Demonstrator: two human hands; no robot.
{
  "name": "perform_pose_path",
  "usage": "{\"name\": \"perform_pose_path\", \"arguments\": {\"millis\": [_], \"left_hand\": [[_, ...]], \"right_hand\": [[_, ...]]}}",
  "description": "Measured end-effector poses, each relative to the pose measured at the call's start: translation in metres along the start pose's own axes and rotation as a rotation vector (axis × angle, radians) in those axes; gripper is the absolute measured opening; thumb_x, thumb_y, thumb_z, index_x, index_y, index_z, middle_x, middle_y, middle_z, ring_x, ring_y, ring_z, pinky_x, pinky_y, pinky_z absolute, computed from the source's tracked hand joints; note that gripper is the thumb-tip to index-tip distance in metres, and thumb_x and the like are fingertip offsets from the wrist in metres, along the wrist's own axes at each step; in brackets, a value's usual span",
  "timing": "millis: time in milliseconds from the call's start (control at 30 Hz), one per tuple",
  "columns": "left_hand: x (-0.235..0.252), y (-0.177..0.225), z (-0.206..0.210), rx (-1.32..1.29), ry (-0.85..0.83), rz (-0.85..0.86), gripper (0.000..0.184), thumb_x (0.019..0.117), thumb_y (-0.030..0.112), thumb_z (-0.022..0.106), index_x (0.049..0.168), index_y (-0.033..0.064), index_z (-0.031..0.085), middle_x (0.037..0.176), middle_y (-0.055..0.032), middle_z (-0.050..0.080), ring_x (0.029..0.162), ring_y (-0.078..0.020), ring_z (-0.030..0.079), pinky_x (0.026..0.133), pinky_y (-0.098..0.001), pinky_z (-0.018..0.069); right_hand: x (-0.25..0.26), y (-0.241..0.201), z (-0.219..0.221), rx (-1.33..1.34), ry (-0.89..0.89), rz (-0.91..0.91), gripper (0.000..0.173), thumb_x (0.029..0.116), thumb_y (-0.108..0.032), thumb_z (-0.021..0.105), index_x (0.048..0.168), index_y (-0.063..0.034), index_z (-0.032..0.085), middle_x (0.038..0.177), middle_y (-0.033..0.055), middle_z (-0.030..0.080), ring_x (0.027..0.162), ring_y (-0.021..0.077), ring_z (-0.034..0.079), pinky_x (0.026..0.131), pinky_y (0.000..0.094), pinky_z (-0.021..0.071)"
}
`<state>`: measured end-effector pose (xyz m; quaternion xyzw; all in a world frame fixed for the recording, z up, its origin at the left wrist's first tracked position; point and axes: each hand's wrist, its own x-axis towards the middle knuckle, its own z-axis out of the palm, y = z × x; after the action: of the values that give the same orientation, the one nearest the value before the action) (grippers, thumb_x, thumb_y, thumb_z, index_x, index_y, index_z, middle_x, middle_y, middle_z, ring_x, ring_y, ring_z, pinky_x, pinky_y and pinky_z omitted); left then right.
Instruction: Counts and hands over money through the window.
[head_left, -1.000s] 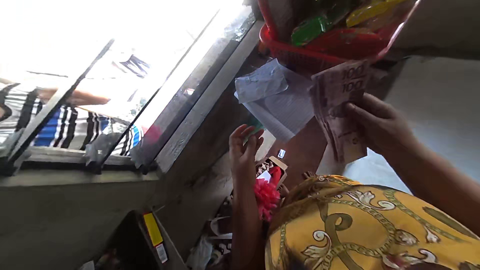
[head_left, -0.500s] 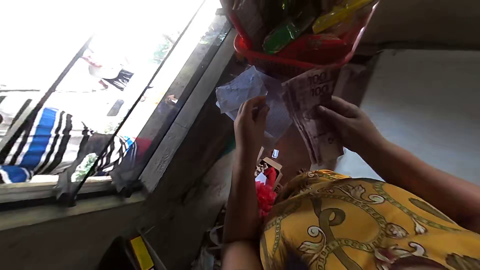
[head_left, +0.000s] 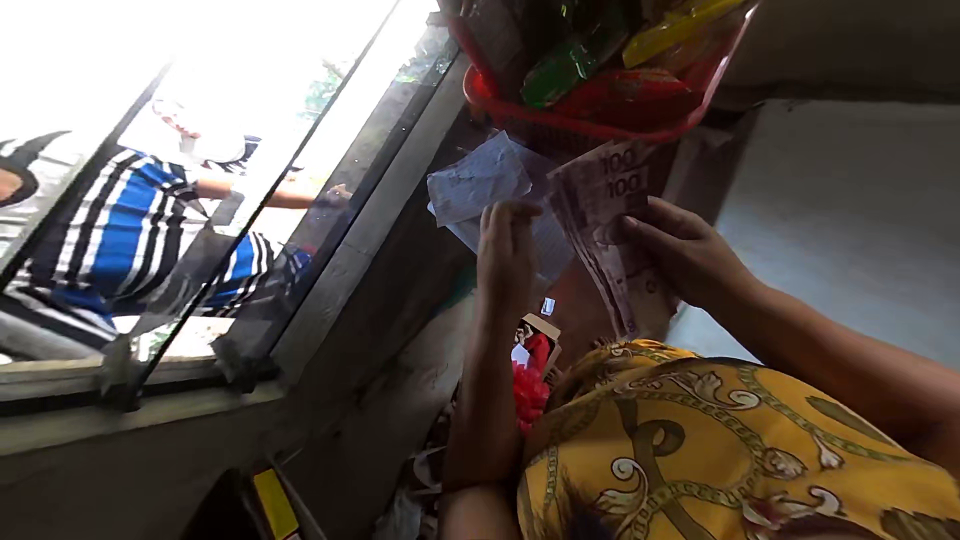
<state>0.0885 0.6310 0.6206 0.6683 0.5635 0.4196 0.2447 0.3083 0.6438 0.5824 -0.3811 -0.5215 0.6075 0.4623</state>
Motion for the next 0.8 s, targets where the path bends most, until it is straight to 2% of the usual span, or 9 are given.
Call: {"name": "perform_pose_path", "arguments": {"millis": [67, 133, 233, 333, 433, 567, 600, 700, 800], "left_hand": [[0.007, 0.002, 0.001, 0.099, -0.050, 0.025, 0.024, 0.1038, 0.004, 0.045, 0.122, 0.0043, 0.061, 0.116, -0.0109, 0.062, 0.087, -0.0140, 0.061, 0.074, -0.0295, 0.0519], [0.014, 0.001, 0.002, 0.072, -0.042, 0.018, 0.024, 0.1043, 0.007, 0.053, 0.126, 0.0044, 0.062, 0.115, -0.0120, 0.063, 0.089, -0.0142, 0.064, 0.077, -0.0295, 0.0553], [0.021, -0.001, 0.004, 0.033, -0.009, -0.031, 0.028, 0.0998, 0.009, 0.063, 0.127, 0.0054, 0.063, 0.121, -0.0135, 0.063, 0.096, -0.0141, 0.067, 0.083, -0.0283, 0.0577], [0.019, -0.002, 0.006, 0.103, -0.048, -0.041, 0.030, 0.0992, 0.009, 0.065, 0.128, 0.0056, 0.060, 0.119, -0.0138, 0.065, 0.094, -0.0173, 0.068, 0.081, -0.0325, 0.0578], [0.022, -0.008, 0.018, 0.253, -0.043, 0.021, 0.028, 0.0976, 0.005, 0.064, 0.125, 0.0024, 0.065, 0.111, -0.0151, 0.068, 0.097, -0.0226, 0.068, 0.087, -0.0385, 0.0571], [0.020, -0.011, 0.024, 0.373, 0.083, 0.123, 0.022, 0.0966, 0.006, 0.064, 0.117, 0.0047, 0.071, 0.119, -0.0146, 0.069, 0.116, -0.0310, 0.063, 0.102, -0.0455, 0.0495], [0.014, -0.005, 0.023, 0.347, 0.135, 0.131, 0.020, 0.0977, 0.008, 0.063, 0.116, 0.0035, 0.071, 0.119, -0.0155, 0.068, 0.114, -0.0298, 0.062, 0.099, -0.0434, 0.0500], [-0.016, 0.017, 0.024, 0.204, 0.261, 0.094, 0.023, 0.1020, 0.020, 0.062, 0.113, -0.0006, 0.063, 0.101, -0.0109, 0.064, 0.086, -0.0127, 0.063, 0.074, -0.0256, 0.0542], [-0.050, 0.027, 0.036, 0.011, 0.210, -0.053, 0.045, 0.0935, 0.034, 0.074, 0.115, -0.0012, 0.056, 0.091, -0.0065, 0.063, 0.075, -0.0076, 0.062, 0.066, -0.0229, 0.0548]], "right_hand": [[0.000, 0.000, -0.001, 0.010, -0.006, -0.005, 0.019, 0.1068, -0.013, 0.048, 0.118, -0.0140, 0.063, 0.092, -0.0064, 0.070, 0.076, 0.0013, 0.067, 0.067, 0.0182, 0.0582], [-0.002, 0.001, -0.004, 0.004, -0.004, -0.012, 0.019, 0.1068, -0.014, 0.047, 0.117, -0.0147, 0.063, 0.091, -0.0067, 0.070, 0.076, 0.0012, 0.068, 0.067, 0.0184, 0.0586], [-0.003, 0.002, -0.010, 0.008, -0.014, -0.018, 0.019, 0.1072, -0.014, 0.047, 0.116, -0.0152, 0.063, 0.090, -0.0063, 0.070, 0.074, 0.0017, 0.067, 0.066, 0.0189, 0.0587], [-0.002, 0.004, -0.013, 0.006, -0.017, -0.019, 0.019, 0.1075, -0.014, 0.047, 0.116, -0.0147, 0.064, 0.090, -0.0060, 0.070, 0.073, 0.0013, 0.067, 0.065, 0.0184, 0.0584], [0.000, 0.005, -0.016, -0.038, -0.014, -0.004, 0.019, 0.1067, -0.014, 0.048, 0.115, -0.0132, 0.065, 0.089, -0.0054, 0.070, 0.071, 0.0022, 0.066, 0.063, 0.0192, 0.0580], [0.002, 0.007, -0.017, -0.060, -0.035, -0.003, 0.017, 0.1069, -0.015, 0.051, 0.115, -0.0128, 0.066, 0.087, -0.0041, 0.070, 0.071, 0.0031, 0.066, 0.064, 0.0202, 0.0584], [0.002, 0.007, -0.017, -0.058, -0.035, -0.004, 0.016, 0.1065, -0.015, 0.051, 0.114, -0.0126, 0.065, 0.088, -0.0043, 0.070, 0.072, 0.0028, 0.067, 0.065, 0.0200, 0.0590], [0.002, 0.007, -0.016, -0.071, -0.055, -0.021, 0.014, 0.1057, -0.015, 0.053, 0.115, -0.0139, 0.063, 0.089, -0.0062, 0.070, 0.075, 0.0017, 0.068, 0.068, 0.0195, 0.0592], [-0.001, 0.009, -0.011, -0.034, -0.158, -0.055, 0.011, 0.1042, -0.014, 0.056, 0.114, -0.0154, 0.062, 0.087, -0.0074, 0.070, 0.072, 0.0013, 0.068, 0.066, 0.0188, 0.0594]]}}
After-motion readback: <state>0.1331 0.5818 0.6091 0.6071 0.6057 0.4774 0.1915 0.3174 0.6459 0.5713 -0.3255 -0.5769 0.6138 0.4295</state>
